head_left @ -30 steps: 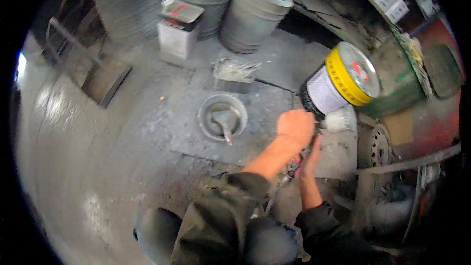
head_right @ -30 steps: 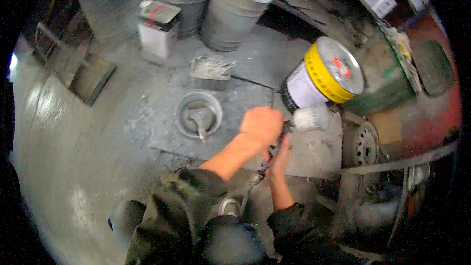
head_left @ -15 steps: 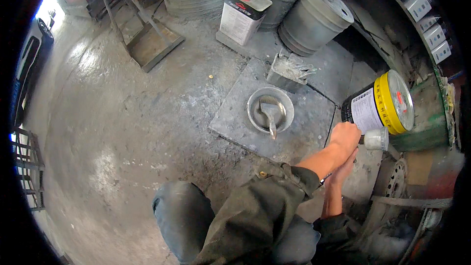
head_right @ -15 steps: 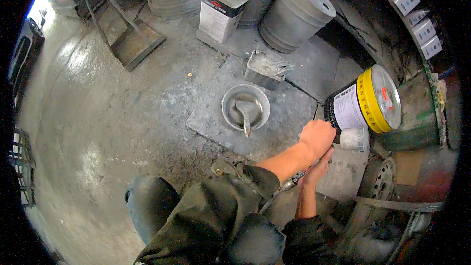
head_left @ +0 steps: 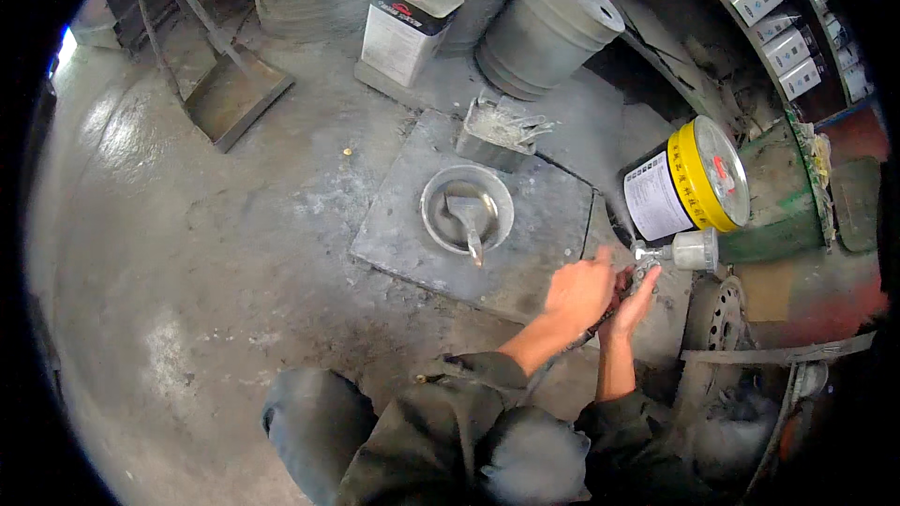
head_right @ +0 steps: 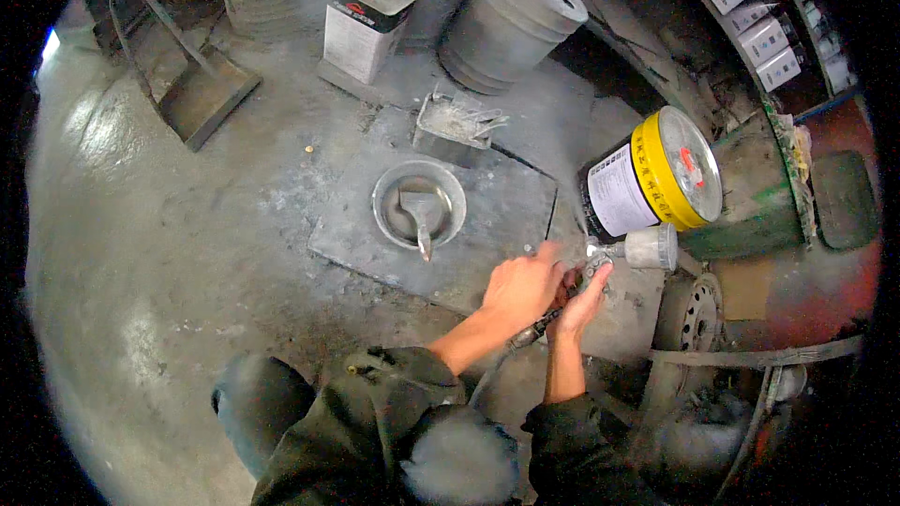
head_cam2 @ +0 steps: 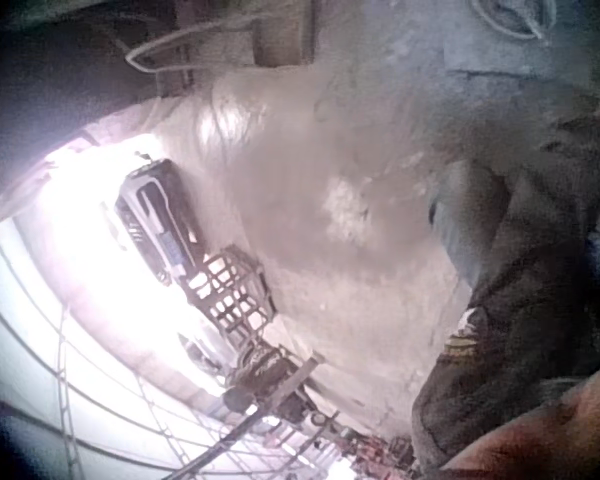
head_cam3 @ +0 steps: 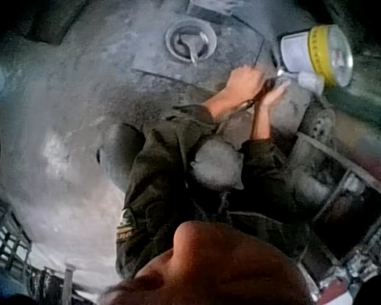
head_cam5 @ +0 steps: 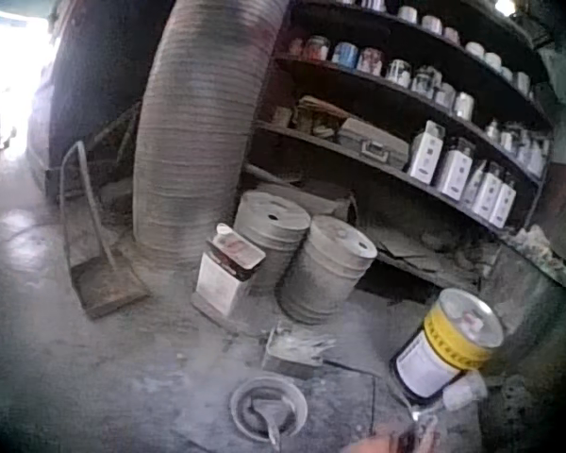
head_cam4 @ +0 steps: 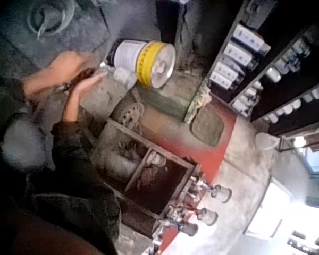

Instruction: The person kneels on the floor and pours liquid from a yellow bucket into a spray gun cup. They then use a stir stick to mix the contents in a metal bowl and transfer the mixture into the spray gun cup. Finally, they walk to a white car and remove a protective paper covering from the door.

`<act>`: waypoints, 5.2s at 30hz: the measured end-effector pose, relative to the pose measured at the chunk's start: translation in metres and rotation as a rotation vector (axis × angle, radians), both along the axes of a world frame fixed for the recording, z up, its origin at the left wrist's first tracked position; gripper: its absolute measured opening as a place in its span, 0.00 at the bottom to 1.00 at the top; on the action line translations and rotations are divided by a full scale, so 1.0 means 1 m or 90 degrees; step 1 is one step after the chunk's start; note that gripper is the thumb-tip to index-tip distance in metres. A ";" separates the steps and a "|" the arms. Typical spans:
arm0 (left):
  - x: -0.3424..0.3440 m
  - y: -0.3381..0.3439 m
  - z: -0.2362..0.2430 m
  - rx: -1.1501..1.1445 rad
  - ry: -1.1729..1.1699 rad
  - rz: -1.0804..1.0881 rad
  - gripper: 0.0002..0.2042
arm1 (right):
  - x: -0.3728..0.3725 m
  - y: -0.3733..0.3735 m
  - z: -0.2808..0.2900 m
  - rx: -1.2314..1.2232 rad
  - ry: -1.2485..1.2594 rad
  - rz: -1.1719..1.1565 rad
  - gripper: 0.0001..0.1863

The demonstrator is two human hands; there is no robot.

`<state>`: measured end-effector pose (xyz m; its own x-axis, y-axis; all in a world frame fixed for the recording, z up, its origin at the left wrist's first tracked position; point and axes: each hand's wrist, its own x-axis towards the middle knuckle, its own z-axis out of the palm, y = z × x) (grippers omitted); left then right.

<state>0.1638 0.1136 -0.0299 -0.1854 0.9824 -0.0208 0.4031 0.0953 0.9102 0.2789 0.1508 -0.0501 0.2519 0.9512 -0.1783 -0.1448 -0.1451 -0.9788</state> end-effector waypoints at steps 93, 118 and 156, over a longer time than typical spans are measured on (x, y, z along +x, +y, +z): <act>-0.048 -0.056 -0.090 -0.183 0.115 -0.403 0.17 | 0.020 -0.007 -0.069 -0.122 -0.135 0.226 0.26; -0.188 -0.091 0.016 0.029 0.046 0.021 0.15 | -0.019 -0.057 -0.080 -0.078 -0.407 0.452 0.29; -0.180 -0.093 0.020 -0.020 0.367 -0.232 0.33 | -0.045 -0.059 -0.043 0.095 -0.606 0.726 0.33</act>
